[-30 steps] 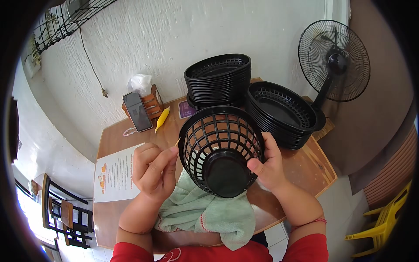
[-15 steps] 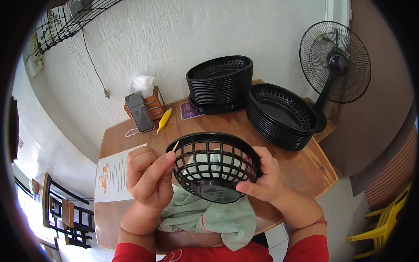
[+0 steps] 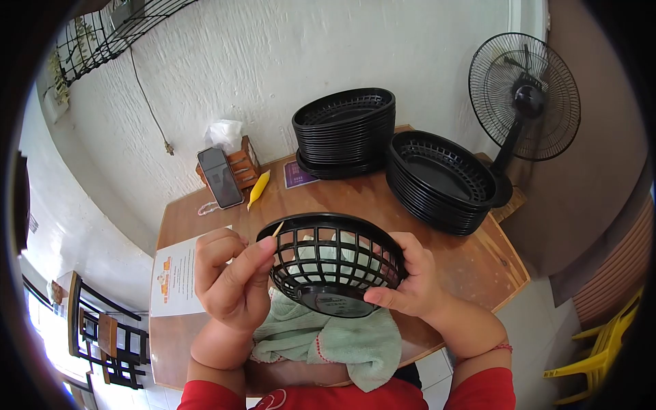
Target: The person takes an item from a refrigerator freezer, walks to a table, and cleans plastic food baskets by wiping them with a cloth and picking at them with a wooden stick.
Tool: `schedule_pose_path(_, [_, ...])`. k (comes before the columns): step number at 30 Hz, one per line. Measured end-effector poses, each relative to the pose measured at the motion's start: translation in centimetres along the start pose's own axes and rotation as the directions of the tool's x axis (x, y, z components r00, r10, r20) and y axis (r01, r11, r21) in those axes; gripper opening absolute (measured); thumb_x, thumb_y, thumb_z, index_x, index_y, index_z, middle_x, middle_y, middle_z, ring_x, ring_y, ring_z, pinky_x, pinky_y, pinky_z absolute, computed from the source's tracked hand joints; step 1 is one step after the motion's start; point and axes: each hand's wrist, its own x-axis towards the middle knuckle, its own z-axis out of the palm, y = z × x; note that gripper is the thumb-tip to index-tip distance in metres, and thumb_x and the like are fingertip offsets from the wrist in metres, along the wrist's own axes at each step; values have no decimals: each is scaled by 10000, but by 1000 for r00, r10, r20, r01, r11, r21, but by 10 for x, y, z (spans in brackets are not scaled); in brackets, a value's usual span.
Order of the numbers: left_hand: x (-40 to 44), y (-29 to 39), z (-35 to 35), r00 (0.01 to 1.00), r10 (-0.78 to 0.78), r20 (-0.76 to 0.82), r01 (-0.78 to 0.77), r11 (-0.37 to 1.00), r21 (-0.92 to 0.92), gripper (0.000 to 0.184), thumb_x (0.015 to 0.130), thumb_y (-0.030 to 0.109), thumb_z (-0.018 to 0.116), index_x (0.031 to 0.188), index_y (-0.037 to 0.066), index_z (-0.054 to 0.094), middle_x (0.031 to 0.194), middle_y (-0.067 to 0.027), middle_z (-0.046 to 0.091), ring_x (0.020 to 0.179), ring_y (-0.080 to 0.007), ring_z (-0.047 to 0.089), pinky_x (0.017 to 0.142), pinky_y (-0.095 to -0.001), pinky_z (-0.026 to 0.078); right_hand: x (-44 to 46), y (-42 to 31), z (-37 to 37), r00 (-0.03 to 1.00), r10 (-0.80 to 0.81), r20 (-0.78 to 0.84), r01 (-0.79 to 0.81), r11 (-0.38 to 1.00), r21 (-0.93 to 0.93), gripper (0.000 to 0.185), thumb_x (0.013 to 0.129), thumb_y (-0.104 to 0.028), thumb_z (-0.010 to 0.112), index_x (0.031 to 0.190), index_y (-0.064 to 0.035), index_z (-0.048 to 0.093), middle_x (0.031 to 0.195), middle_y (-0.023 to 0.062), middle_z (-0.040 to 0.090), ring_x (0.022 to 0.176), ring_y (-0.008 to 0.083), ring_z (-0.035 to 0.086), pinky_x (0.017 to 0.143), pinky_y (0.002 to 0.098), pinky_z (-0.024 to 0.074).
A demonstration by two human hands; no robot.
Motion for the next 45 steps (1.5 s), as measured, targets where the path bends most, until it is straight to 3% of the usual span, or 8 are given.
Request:
schedule_pose_path(9, [5, -16, 3, 929, -345, -133, 232, 824, -517, 153, 760, -33, 459, 845, 31, 569, 832, -90, 510, 699, -178, 487, 643, -245, 429, 10, 5, -8, 970, 119, -211, -51, 952, 302, 518, 666, -179, 701, 1066, -1, 425, 913, 75, 552, 822, 150, 532, 731, 244, 426])
schedule_pose_path(11, [-1, -32, 10, 759, -627, 175, 456, 320, -830, 173, 773, -28, 401, 857, 27, 542, 797, -91, 524, 666, -168, 491, 614, -234, 418, 17, 13, -32, 969, 124, -214, -103, 989, 110, 413, 756, -234, 611, 1069, -26, 442, 938, 60, 550, 843, 123, 508, 740, 224, 399])
schedule_pose_path(14, [-31, -75, 31, 414, -738, 533, 888, 200, -414, 134, 770, 26, 434, 842, 27, 547, 712, -69, 528, 642, -142, 488, 588, -216, 391, 25, 16, -38, 945, 160, -285, -113, 978, 175, 414, 799, -302, 536, 1103, -37, 445, 1027, 76, 535, 875, 145, 515, 765, 251, 400])
schedule_pose_path(22, [-89, -78, 70, 306, -515, 801, 500, 803, 325, 58, 781, 91, 501, 778, 40, 529, 727, -50, 528, 654, -90, 486, 605, -216, 407, 25, 27, -59, 894, 251, -371, -134, 940, 314, 469, 844, -391, 442, 1166, -51, 442, 1090, 78, 537, 909, 167, 522, 800, 288, 398])
schedule_pose_path(26, [-73, -85, 56, 201, -635, 746, 977, 190, -102, 34, 814, 76, 478, 809, 73, 512, 744, -26, 521, 680, -88, 492, 640, -228, 412, 28, 22, -52, 876, 258, -408, -137, 944, 302, 473, 831, -390, 470, 1148, -40, 454, 1050, 82, 555, 899, 159, 521, 793, 269, 396])
schedule_pose_path(31, [-34, -71, 35, 278, -701, 657, 645, -371, -668, 65, 811, 38, 470, 859, 81, 475, 800, -37, 540, 678, -95, 512, 627, -211, 423, 30, 13, -43, 886, 325, -330, -271, 942, 199, 434, 814, -366, 510, 1089, -31, 482, 966, 67, 567, 835, 130, 518, 748, 230, 398])
schedule_pose_path(39, [-27, -36, 37, 463, -621, 632, 585, -322, -745, 177, 806, 2, 460, 969, 71, 450, 921, -74, 539, 695, -99, 509, 636, -188, 410, 23, 15, -23, 888, 389, -247, -311, 901, 301, 171, 822, -183, 525, 930, -51, 508, 795, 7, 554, 645, 46, 477, 601, 154, 373])
schedule_pose_path(45, [-47, -30, 52, 665, -559, 496, 744, 441, -502, 321, 780, -26, 490, 1089, 45, 438, 1023, -88, 547, 666, -81, 478, 592, -182, 384, 24, 20, -20, 855, 440, -276, -351, 881, 317, 153, 825, -163, 517, 921, -44, 514, 787, 9, 558, 649, 47, 480, 603, 154, 378])
